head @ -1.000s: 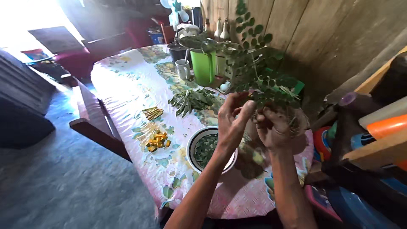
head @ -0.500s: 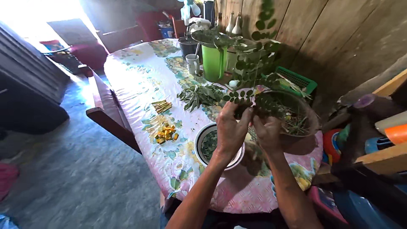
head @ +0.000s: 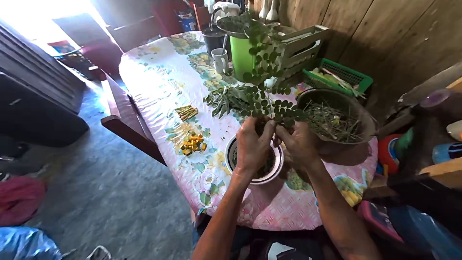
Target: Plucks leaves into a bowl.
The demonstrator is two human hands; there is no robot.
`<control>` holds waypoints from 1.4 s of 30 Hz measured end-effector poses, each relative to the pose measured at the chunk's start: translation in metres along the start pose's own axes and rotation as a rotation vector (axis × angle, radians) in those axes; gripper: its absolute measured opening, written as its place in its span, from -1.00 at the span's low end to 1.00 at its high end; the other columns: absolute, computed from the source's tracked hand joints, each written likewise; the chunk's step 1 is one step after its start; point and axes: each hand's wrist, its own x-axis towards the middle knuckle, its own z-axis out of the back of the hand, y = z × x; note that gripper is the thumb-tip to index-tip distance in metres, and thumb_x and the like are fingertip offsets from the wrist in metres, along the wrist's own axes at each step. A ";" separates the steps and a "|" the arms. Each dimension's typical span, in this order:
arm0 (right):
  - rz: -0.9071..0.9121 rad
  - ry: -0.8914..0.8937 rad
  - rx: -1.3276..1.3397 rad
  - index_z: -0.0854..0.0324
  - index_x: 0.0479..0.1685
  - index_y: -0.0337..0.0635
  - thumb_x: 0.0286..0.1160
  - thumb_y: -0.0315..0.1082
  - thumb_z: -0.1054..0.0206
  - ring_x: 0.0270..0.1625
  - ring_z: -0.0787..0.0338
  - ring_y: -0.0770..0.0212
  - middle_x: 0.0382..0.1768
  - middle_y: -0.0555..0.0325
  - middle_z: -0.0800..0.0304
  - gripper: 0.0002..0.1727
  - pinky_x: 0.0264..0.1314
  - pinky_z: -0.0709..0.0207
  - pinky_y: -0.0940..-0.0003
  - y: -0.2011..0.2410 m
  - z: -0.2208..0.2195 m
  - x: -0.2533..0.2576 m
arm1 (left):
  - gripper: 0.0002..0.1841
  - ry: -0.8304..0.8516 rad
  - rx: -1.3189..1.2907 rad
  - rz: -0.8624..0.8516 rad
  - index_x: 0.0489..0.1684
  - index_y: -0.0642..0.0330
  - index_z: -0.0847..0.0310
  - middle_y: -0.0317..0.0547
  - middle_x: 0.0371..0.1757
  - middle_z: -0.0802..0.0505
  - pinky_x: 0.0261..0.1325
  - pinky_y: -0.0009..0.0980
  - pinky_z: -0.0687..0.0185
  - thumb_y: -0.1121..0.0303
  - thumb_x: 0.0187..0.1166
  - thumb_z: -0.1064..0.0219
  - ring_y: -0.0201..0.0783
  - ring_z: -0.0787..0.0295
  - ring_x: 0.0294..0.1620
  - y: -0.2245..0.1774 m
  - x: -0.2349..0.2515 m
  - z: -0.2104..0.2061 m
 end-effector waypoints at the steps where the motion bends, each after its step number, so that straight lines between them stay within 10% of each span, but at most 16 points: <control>1: -0.021 0.002 0.024 -0.70 -0.03 -0.20 0.66 -0.38 -0.29 -0.60 -0.63 0.42 -0.52 0.25 -0.71 -0.87 -0.52 -0.61 0.52 0.000 -0.002 -0.001 | -0.84 0.023 -0.018 0.009 0.03 0.17 -0.69 -0.18 -0.26 -0.82 -0.33 -0.39 -0.79 0.29 0.70 -0.33 -0.36 -0.77 -0.42 -0.001 0.000 0.005; 23: -0.077 -0.128 0.330 -0.64 0.03 -0.02 0.81 -0.26 -0.06 -0.79 -0.33 0.52 -0.48 0.36 -0.61 -0.78 -0.71 -0.43 0.63 0.010 0.030 0.001 | -0.87 0.101 -0.282 0.022 0.08 0.24 -0.62 -0.04 -0.14 -0.82 -0.21 -0.29 -0.88 0.48 0.69 -0.30 -0.20 -0.85 -0.33 0.019 -0.009 0.027; 36: 0.001 0.351 -0.019 -0.65 0.18 -0.13 0.46 -0.43 -0.42 -0.26 -0.70 0.37 -0.15 0.21 -0.75 -0.69 -0.28 -0.63 0.55 0.003 0.012 -0.009 | -0.89 0.130 -0.723 0.265 0.02 0.15 -0.65 -0.08 -0.24 -0.79 -0.37 -0.50 -0.69 0.43 0.66 -0.34 -0.36 -0.71 -0.41 0.035 -0.033 0.031; 41: -0.590 -0.067 -0.115 -0.62 -0.26 -0.36 0.37 -0.80 -0.26 -0.46 -0.50 0.44 -0.47 0.16 -0.54 -0.81 -0.31 -0.48 0.65 0.108 -0.018 -0.035 | -0.94 0.136 -0.732 0.311 -0.08 0.15 -0.66 -0.12 -0.32 -0.78 -0.44 -0.54 -0.62 0.41 0.64 -0.37 -0.40 -0.65 -0.48 0.039 -0.035 0.028; 42: -0.408 0.064 -0.009 -0.65 -0.25 -0.32 0.29 -0.76 -0.28 -0.48 -0.57 0.51 -0.48 0.22 -0.61 -0.81 -0.39 -0.51 0.71 0.080 -0.004 -0.039 | -0.95 0.149 -0.758 0.346 -0.09 0.14 -0.66 -0.13 -0.31 -0.77 -0.44 -0.54 -0.61 0.40 0.64 -0.37 -0.41 -0.65 -0.48 0.040 -0.035 0.028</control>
